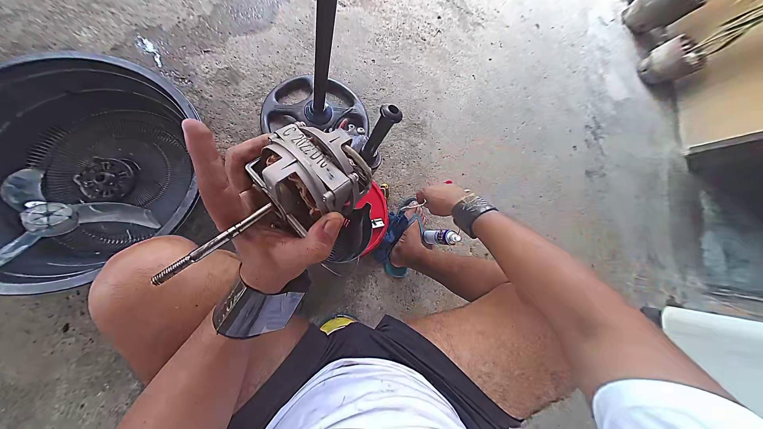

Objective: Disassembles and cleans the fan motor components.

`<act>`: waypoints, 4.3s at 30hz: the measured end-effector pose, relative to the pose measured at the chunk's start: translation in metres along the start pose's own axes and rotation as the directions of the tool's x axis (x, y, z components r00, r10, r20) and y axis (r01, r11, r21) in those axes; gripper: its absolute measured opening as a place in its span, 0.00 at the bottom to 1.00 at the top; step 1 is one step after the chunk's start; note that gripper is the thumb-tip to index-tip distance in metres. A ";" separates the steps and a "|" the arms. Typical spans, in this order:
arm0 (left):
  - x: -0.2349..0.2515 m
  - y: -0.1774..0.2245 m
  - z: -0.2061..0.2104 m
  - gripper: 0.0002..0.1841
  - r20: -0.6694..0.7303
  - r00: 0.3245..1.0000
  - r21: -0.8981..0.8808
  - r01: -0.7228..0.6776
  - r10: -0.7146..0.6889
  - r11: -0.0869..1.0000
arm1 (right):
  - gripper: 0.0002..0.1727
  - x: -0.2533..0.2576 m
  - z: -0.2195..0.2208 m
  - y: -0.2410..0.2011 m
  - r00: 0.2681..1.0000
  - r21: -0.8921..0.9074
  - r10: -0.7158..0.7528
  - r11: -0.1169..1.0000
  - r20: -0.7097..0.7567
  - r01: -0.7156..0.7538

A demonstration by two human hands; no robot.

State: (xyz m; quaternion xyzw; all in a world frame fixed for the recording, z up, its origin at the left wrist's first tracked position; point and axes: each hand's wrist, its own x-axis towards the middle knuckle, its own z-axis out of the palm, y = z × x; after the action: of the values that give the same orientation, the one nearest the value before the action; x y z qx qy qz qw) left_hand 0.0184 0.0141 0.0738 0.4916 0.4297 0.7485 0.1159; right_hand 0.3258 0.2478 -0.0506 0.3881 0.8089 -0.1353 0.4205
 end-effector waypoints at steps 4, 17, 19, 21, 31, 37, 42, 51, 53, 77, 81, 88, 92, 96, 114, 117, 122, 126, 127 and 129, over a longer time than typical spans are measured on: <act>0.001 0.001 0.001 0.70 -0.005 0.998 -0.054 0.063 -0.064 0.997 | 0.22 0.038 0.059 -0.032 0.997 0.014 0.077 0.997 -0.014 -0.077; 0.010 -0.007 -0.006 0.63 -0.150 0.904 -0.176 0.373 -0.400 0.911 | 0.17 0.017 0.074 -0.038 0.914 0.311 -0.404 0.873 0.029 0.376; 0.009 -0.006 -0.006 0.63 -0.141 0.920 -0.192 0.338 -0.367 0.921 | 0.16 -0.017 0.035 -0.016 0.884 0.293 -0.461 0.837 -0.078 0.462; 0.008 -0.004 -0.007 0.64 -0.121 0.938 -0.160 0.304 -0.325 0.939 | 0.15 -0.057 0.005 0.003 0.830 0.239 -0.503 0.798 -0.243 0.554; 0.001 0.002 -0.003 0.60 0.014 0.997 -0.090 0.072 -0.071 0.993 | 0.12 -0.216 -0.050 -0.046 0.233 0.241 0.079 0.109 -0.969 0.964; -0.006 0.003 0.009 0.64 0.004 0.958 -0.136 0.284 -0.286 0.949 | 0.10 -0.177 -0.045 -0.160 0.448 0.219 0.440 -0.478 -0.778 0.851; -0.007 0.002 0.013 0.64 -0.017 0.955 -0.149 0.292 -0.297 0.945 | 0.07 -0.163 -0.055 -0.208 0.458 0.363 0.462 -0.283 -0.760 0.888; -0.008 0.003 0.013 0.62 -0.063 0.963 -0.170 0.247 -0.260 0.954 | 0.07 -0.146 -0.059 -0.215 0.358 0.371 0.444 -0.061 -0.821 0.927; -0.009 0.001 0.013 0.62 -0.076 0.960 -0.144 0.255 -0.268 0.956 | 0.07 -0.144 -0.061 -0.212 0.326 0.378 0.406 0.053 -0.854 0.924; -0.011 -0.004 0.025 0.69 -0.147 0.959 -0.066 0.235 -0.243 0.970 | 0.06 -0.124 -0.039 -0.203 0.342 0.440 0.300 0.379 -0.890 0.814; -0.004 -0.002 0.026 0.69 -0.160 0.960 -0.139 0.208 -0.229 0.968 | 0.09 -0.098 -0.013 -0.202 0.395 0.411 0.153 0.540 -0.906 0.734; 0.000 0.000 0.020 0.69 -0.196 0.944 -0.207 0.224 -0.265 0.952 | 0.13 -0.096 -0.005 -0.189 0.737 0.355 -0.026 0.865 -0.675 0.355; 0.002 -0.002 0.015 0.67 -0.182 0.943 -0.226 0.235 -0.278 0.945 | 0.12 -0.087 0.009 -0.178 0.613 0.452 0.072 0.744 -0.786 0.492; -0.003 -0.004 0.014 0.68 -0.137 0.943 -0.222 0.270 -0.304 0.937 | 0.07 -0.087 0.000 -0.150 0.529 0.532 0.103 0.315 -0.842 0.786; -0.006 -0.008 0.028 0.66 0.005 0.981 -0.170 0.194 -0.196 0.966 | 0.07 -0.142 -0.047 -0.170 0.261 0.303 0.192 0.240 -0.946 0.922; -0.007 -0.008 0.028 0.64 0.030 0.987 -0.157 0.161 -0.158 0.974 | 0.06 -0.133 -0.043 -0.176 0.201 0.271 0.224 0.356 -0.954 0.894; -0.008 -0.008 0.027 0.60 0.052 0.984 -0.216 0.180 -0.173 0.960 | 0.07 -0.118 -0.024 -0.155 0.286 0.258 0.008 0.459 -0.958 0.850; -0.004 -0.005 0.020 0.58 0.099 0.990 -0.197 0.119 -0.101 0.973 | 0.09 -0.146 -0.020 -0.127 0.122 0.127 0.276 -0.001 -0.953 0.992; -0.004 -0.004 0.020 0.58 0.104 0.991 -0.199 0.103 -0.084 0.975 | 0.10 -0.161 -0.025 -0.125 0.078 0.098 0.270 0.063 -0.960 0.993; -0.004 -0.003 0.020 0.57 0.109 0.992 -0.184 0.076 -0.057 0.980 | 0.07 -0.185 -0.040 -0.129 0.012 0.054 0.102 0.421 -0.995 0.906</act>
State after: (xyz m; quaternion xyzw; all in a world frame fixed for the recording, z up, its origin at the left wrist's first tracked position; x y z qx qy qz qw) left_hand 0.0365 0.0246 0.0717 0.5017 0.3670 0.7550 0.2087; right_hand 0.2709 0.0887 0.1053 0.2006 0.8051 -0.3199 -0.4574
